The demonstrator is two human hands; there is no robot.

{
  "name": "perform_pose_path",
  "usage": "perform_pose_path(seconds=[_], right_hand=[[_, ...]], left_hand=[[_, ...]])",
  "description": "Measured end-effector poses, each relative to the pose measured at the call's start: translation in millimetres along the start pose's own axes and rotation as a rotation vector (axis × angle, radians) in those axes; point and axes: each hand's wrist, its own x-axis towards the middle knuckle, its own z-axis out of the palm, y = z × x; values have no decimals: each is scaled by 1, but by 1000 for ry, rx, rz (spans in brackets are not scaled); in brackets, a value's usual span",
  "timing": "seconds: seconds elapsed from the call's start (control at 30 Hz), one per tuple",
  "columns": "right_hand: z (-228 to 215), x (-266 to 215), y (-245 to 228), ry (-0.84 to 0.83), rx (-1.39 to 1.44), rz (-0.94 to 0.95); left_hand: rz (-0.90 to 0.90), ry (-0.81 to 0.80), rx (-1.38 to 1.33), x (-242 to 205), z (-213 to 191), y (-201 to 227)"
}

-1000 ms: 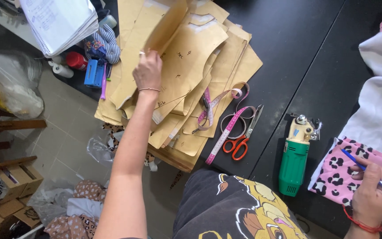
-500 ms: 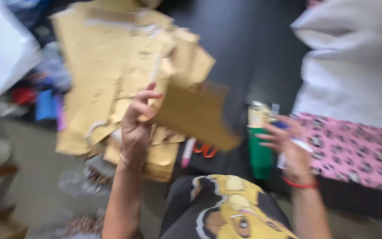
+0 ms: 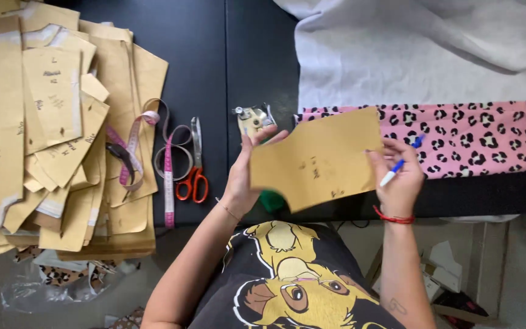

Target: The person selects a paper pattern from a stack and places it on a piece of pink leopard-print fabric. They trace the pattern onto the fabric with a pen, then use an electric fabric cutter to cut out the shape. The person repeats this process for a second piece of fabric.

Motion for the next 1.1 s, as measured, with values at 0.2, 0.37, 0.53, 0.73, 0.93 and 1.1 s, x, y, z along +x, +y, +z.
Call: perform_pose_path(seconds=[0.2,0.37,0.53,0.73,0.93,1.1], right_hand=[[-81,25,127,44,-108,-17],[-85,28,134,-15,-152,36],[-92,37,142,-2,-125,-17],[-101,48,148,-87,-188,-46],[-109,79,121,-132,-35,-59],[-158,141,95,-303,-372,32]], left_hand=[[11,44,573,42,-11,-97],[221,229,844,68,10,-118],[340,346,917,79,18,-133],[395,498,1181,76,28,-140],[608,510,934,108,44,-114],[1052,580,820,165,42,-65]])
